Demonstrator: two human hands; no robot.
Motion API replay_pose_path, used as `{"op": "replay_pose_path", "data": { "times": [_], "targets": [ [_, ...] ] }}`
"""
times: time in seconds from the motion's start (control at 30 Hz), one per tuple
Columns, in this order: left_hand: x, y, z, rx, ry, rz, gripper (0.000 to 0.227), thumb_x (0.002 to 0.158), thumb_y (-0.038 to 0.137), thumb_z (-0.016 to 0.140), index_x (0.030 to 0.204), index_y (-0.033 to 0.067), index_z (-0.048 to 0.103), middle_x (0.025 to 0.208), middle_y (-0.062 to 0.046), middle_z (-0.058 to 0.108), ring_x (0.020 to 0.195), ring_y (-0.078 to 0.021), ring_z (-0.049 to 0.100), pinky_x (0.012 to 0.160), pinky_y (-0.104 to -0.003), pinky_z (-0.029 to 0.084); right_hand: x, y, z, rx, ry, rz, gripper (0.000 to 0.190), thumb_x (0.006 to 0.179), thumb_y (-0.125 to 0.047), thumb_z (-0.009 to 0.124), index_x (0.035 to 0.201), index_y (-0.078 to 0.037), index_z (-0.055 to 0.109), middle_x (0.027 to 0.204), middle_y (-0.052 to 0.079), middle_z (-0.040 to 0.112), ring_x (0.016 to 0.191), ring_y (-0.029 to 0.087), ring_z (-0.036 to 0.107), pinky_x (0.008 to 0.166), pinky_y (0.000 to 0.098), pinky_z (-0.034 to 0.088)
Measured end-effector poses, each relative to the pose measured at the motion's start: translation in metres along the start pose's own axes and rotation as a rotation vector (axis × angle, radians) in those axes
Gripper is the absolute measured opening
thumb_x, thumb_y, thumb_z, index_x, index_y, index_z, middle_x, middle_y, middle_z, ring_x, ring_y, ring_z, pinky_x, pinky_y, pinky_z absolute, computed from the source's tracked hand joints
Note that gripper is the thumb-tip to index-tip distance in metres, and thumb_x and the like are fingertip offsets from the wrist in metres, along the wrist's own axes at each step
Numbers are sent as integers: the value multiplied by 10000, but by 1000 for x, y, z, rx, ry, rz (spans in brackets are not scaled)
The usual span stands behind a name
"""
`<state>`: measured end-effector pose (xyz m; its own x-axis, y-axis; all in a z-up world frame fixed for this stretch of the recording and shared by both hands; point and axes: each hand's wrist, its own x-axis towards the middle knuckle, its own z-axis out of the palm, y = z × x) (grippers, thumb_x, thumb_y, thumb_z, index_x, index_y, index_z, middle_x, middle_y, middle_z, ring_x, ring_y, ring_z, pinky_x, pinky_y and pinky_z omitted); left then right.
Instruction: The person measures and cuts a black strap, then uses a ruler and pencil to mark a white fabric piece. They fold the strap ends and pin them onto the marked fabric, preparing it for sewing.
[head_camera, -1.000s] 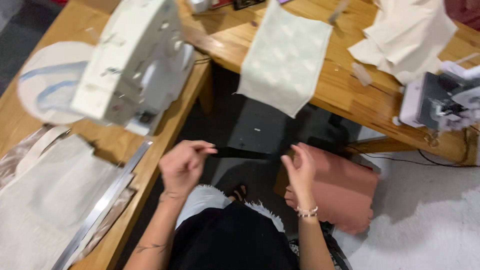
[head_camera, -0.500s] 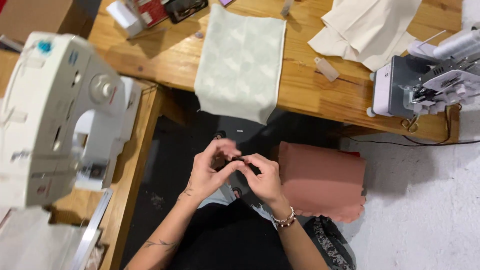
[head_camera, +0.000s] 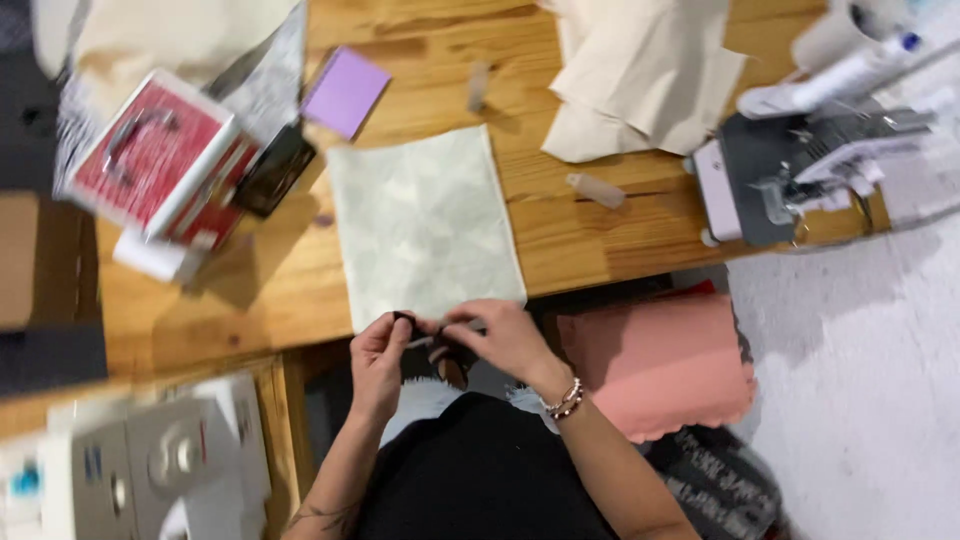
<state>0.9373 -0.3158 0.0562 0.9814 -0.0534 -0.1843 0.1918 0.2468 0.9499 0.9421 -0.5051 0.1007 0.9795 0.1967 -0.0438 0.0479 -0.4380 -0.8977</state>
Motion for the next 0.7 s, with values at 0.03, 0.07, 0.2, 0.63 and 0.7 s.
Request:
{"op": "replay_pose_path", "data": {
  "times": [0.03,0.07,0.2,0.63,0.7],
  "targets": [
    [15,-1,-2,10,-42,-9,215,1018,110,585,941,-24,735,799,-137,746,749,-155,654,769,-329,560,6,26,-13,4,41,17,155,886,-149,721,998,-51,763,940,195,775,939,399,725,846,490,572],
    [30,-3,-4,33,-96,11,195,1019,86,576,938,-19,719,727,-127,698,666,-165,636,703,-321,543,8,53,-24,-107,180,132,174,902,-181,688,1046,-116,760,981,140,771,972,356,714,872,461,563],
    [75,-1,14,115,-264,32,173,1009,30,561,939,-40,704,597,-115,601,533,-159,544,580,-289,481,-22,146,-95,-374,751,400,158,966,-283,674,1042,-171,755,940,82,764,936,300,721,822,418,568],
    [62,21,157,269,-466,-54,223,1002,97,560,908,-70,675,640,-78,551,532,-123,458,512,-230,373,-132,366,-337,-560,1331,643,114,979,-158,610,949,-121,713,860,76,726,832,302,683,785,450,489],
    [48,25,186,271,-325,-168,208,964,119,623,915,-62,713,594,-62,525,526,-120,406,524,-243,338,-117,377,-362,-416,1235,783,195,1025,-166,595,1072,-33,730,1038,120,725,921,304,679,826,487,571]
  ]
}}
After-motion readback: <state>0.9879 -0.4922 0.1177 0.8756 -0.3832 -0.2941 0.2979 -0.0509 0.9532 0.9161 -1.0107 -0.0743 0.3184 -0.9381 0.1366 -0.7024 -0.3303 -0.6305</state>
